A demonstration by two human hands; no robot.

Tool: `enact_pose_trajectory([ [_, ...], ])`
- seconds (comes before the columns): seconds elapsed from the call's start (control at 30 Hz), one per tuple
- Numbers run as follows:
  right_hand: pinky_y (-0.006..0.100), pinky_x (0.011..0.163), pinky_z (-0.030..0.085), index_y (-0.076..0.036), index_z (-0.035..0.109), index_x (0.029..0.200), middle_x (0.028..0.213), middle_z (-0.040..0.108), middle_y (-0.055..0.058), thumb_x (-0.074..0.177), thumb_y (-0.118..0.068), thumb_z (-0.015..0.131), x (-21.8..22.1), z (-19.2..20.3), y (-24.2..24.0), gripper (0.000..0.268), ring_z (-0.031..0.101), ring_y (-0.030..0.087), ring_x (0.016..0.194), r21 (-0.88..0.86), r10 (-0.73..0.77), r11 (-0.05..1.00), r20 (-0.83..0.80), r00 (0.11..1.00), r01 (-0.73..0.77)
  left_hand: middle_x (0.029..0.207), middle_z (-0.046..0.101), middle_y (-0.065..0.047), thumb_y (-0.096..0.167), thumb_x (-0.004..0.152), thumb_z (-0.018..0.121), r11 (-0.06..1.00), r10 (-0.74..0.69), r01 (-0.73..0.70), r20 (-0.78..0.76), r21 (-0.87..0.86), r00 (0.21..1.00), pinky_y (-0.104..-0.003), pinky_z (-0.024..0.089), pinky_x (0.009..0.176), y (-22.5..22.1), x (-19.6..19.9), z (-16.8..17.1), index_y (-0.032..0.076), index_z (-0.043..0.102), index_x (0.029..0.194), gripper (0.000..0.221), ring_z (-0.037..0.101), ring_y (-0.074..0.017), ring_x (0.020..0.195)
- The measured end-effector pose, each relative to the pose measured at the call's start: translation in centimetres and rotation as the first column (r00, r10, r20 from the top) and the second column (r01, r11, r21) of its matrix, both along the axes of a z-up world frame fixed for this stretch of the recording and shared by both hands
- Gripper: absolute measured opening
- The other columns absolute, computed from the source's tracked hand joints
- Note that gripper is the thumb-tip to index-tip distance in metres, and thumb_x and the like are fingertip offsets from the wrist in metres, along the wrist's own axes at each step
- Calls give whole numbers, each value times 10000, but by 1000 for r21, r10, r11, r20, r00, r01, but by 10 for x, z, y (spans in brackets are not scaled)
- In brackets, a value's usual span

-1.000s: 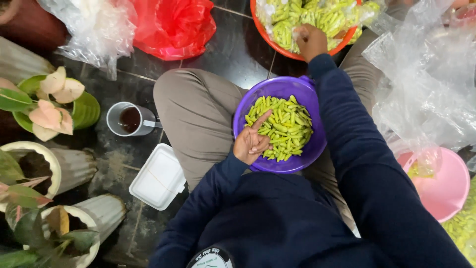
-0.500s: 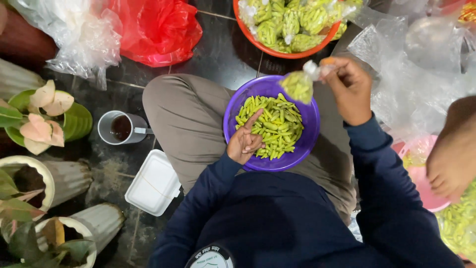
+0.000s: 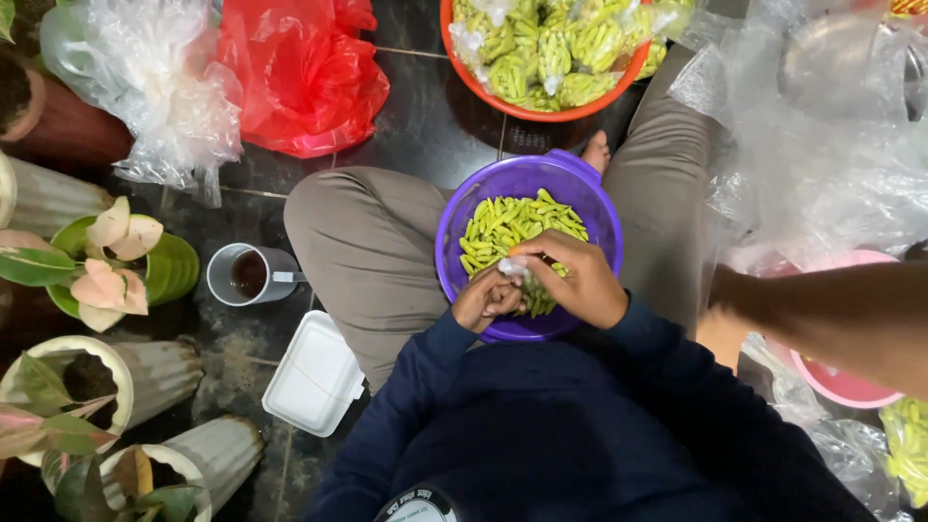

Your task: The person is manually packing small green vegetables into clear plastic bags from a purple bowl while sitting on the floor.

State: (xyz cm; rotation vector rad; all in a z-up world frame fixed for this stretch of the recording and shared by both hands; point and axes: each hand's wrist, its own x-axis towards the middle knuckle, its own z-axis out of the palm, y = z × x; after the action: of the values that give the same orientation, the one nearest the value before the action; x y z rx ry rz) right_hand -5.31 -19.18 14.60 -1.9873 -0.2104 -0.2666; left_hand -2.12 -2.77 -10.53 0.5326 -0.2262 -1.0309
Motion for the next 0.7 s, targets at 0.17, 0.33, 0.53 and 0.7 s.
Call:
enact_pose_trajectory([
  [0.17,368,770,551,29,728,1049,846,703,131,991,31,702,-8,15,-25,64,645,218,757,104,-198,976,61,978,191,434,293,26,112,987,401,999,31,-32,141,3,989,-358,543,689,-2,5,49,52,483,940,112,205,-66,362],
  [0.33,308,833,537,71,667,1157,805,666,107,1070,33,673,0,28,-28,95,601,109,815,190,-350,922,27,936,339,415,309,18,124,980,418,999,15,-10,154,-30,988,-315,547,644,-4,3,58,92,445,866,121,211,-57,359],
  [0.53,727,1031,401,29,394,1546,1408,517,395,857,-113,814,1,-7,-22,819,506,603,1267,-221,187,952,-119,975,-210,461,243,102,207,984,333,983,-46,32,-73,-180,996,-358,473,893,10,8,47,194,371,858,132,222,-58,373],
  [0.7,762,1098,274,52,457,1467,1371,532,376,804,-78,789,-20,-86,-22,753,450,607,1307,-198,268,925,-263,927,-323,479,263,120,211,975,356,948,-180,119,-188,-296,966,-352,476,966,16,7,73,190,360,901,77,271,-35,391],
])
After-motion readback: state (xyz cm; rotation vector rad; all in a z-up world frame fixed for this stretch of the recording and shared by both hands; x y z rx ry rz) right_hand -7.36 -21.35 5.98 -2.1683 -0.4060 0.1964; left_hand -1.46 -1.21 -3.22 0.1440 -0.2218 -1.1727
